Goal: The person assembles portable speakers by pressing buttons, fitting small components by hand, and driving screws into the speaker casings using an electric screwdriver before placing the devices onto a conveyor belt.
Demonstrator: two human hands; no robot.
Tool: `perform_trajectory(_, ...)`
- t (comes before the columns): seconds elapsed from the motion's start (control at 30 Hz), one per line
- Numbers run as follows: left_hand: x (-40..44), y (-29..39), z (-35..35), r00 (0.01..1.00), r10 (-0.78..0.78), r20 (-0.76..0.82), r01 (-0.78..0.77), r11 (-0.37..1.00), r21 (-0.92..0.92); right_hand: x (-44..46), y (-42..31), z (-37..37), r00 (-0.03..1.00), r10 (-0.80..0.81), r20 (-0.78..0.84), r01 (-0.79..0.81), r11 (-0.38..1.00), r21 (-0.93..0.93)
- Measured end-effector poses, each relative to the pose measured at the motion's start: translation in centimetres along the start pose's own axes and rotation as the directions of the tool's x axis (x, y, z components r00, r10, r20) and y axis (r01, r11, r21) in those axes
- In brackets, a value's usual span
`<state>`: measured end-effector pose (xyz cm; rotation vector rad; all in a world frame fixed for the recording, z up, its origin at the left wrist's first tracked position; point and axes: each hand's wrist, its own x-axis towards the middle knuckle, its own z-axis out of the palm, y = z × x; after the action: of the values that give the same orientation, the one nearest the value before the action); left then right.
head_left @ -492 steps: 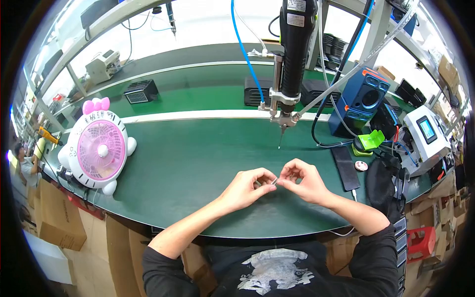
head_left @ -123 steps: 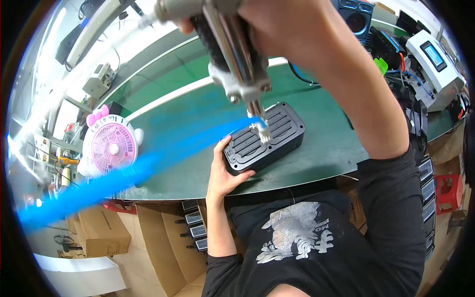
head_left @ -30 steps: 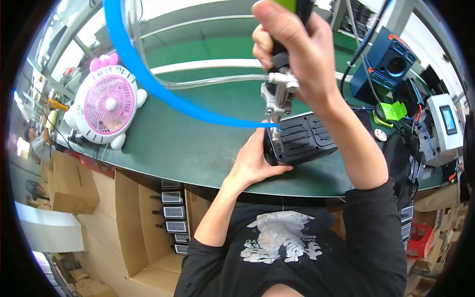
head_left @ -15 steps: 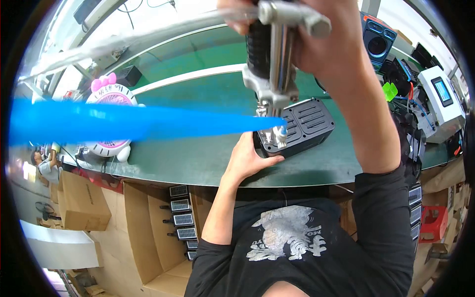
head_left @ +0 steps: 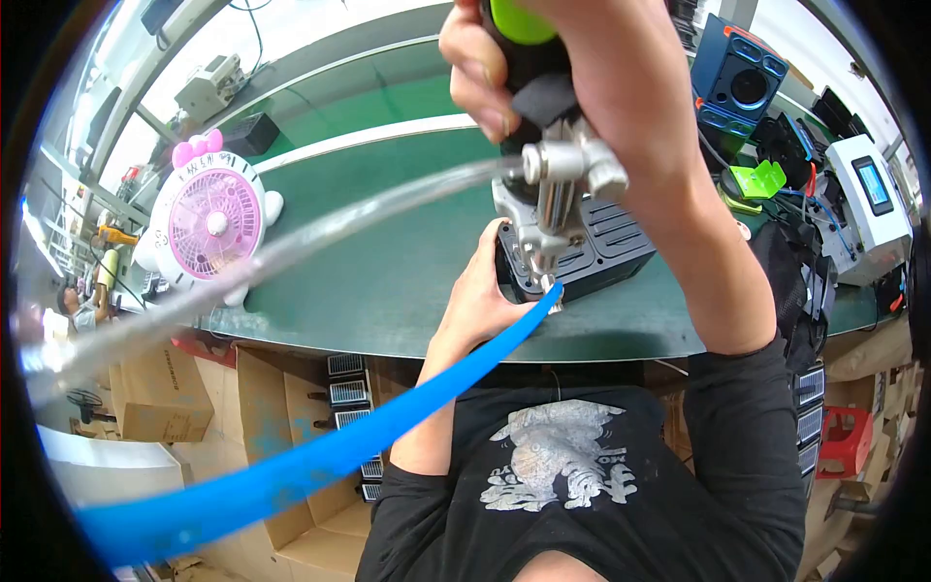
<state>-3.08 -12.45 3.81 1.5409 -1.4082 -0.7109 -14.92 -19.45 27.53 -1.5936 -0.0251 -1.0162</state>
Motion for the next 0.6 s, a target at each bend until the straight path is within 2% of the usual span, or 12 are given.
perform_trajectory(0.07, -0.2, 0.1, -0.1, 1.0, -0.021, 0.007, 0.021, 0.997, 0.07, -0.8, 0.2, 0.3, 0.994, 0.114, 0.001, -0.114, 0.992, 0.061)
perform_trajectory(0.17, -0.4, 1.3, -0.6, 0.995, -0.079, 0.058, 0.073, 0.993, 0.088, -1.7, 4.0, -0.3, 0.999, -0.038, -0.038, 0.042, 0.993, 0.108)
perform_trajectory(0.27, -0.6, 1.8, -0.6, 0.997, -0.047, 0.059, 0.046, 0.999, 0.016, -2.4, 3.6, 0.0, 0.996, -0.063, -0.055, 0.068, 0.991, 0.111)
perform_trajectory(0.37, -0.4, -1.0, -0.1, 0.998, 0.041, 0.053, -0.048, 0.988, 0.144, -2.7, 2.8, 0.3, 0.994, -0.099, -0.051, 0.103, 0.992, 0.077)
perform_trajectory(0.4, -0.4, -0.6, 0.0, 0.993, -0.04, 0.108, 0.039, 0.999, 0.012, -2.8, 2.5, 0.1, 0.997, -0.044, -0.067, 0.051, 0.993, 0.109)
perform_trajectory(0.47, -0.4, -2.0, 0.5, 0.991, -0.085, 0.104, 0.083, 0.996, 0.025, -2.1, 2.7, 0.1, 0.992, -0.083, -0.092, 0.082, 0.996, -0.017)
perform_trajectory(0.53, -0.5, -1.6, 0.7, 0.998, 0.054, 0.023, -0.058, 0.968, 0.244, -0.7, 1.9, -0.5, 0.99, -0.111, -0.086, 0.101, 0.989, -0.106)
perform_trajectory(0.57, -0.3, -1.6, 0.7, 0.997, 0.064, 0.035, -0.071, 0.965, 0.253, 0.6, 0.9, -0.6, 0.967, -0.218, -0.13, 0.193, 0.964, -0.183)
perform_trajectory(0.6, -0.2, -1.9, 0.7, 0.997, 0.076, 0.026, -0.08, 0.98, 0.183, 1.6, -0.6, -1.1, 0.968, -0.222, -0.121, 0.198, 0.963, -0.182)
